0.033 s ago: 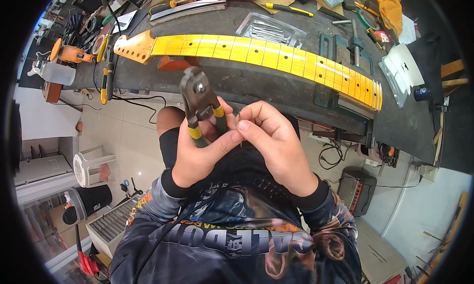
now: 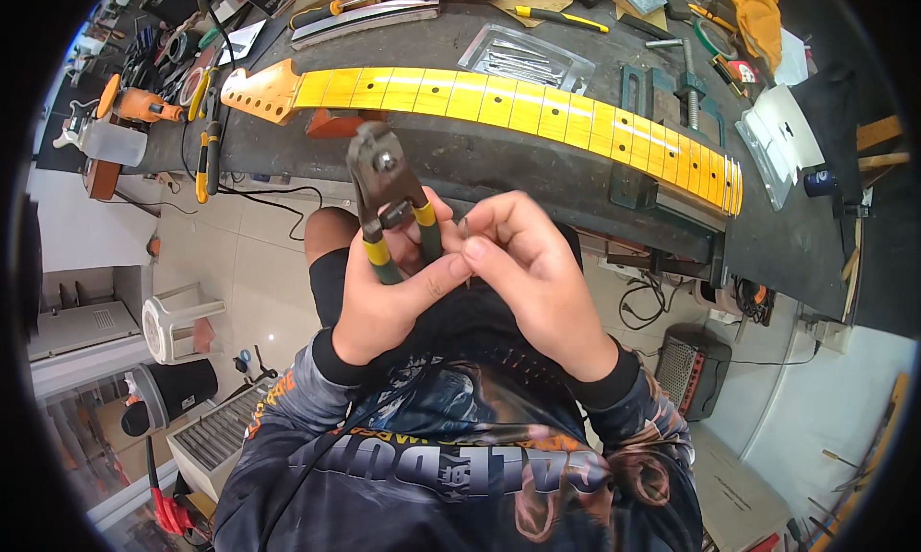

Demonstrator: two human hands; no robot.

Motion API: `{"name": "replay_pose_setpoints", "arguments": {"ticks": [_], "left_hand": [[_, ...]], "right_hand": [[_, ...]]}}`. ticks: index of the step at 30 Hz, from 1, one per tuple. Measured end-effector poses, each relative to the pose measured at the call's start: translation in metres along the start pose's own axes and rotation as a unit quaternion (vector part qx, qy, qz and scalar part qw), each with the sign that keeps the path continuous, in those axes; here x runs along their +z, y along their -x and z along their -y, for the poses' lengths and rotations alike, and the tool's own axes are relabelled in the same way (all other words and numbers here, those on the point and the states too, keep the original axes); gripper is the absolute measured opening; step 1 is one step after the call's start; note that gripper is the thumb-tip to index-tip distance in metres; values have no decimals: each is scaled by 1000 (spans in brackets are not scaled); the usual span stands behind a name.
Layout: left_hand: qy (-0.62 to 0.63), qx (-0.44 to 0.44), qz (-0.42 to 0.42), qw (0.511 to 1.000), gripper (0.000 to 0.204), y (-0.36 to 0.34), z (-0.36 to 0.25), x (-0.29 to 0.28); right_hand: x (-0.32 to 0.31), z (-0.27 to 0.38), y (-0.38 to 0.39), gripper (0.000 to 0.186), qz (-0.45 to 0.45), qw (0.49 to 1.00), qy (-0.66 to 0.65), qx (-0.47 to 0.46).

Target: The person uses cutters to trim and shape metal fret wire pieces by hand while working at a bench with a guitar neck.

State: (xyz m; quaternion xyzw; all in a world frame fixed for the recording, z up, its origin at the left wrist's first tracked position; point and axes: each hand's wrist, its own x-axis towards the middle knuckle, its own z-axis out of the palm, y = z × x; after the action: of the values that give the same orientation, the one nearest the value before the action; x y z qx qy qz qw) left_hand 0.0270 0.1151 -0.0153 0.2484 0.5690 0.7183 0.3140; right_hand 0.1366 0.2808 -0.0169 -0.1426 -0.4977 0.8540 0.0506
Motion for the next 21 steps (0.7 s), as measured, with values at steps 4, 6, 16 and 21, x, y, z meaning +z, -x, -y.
{"name": "replay_pose_setpoints", "arguments": {"ticks": [4, 6, 16, 21], "left_hand": [[98, -31, 6, 995, 50, -3, -1, 3], [102, -37, 10, 994, 50, -4, -8, 5], [132, -78, 38, 987, 53, -10, -15, 14], [131, -85, 48, 987, 53, -15, -17, 23]], "right_hand": [[-16, -3, -1, 59, 67, 954, 188, -224], [-27, 0, -3, 84, 109, 896, 307, -301], [-37, 12, 4, 84, 111, 889, 330, -297], [-45, 16, 7, 84, 101, 884, 337, -308]]}}
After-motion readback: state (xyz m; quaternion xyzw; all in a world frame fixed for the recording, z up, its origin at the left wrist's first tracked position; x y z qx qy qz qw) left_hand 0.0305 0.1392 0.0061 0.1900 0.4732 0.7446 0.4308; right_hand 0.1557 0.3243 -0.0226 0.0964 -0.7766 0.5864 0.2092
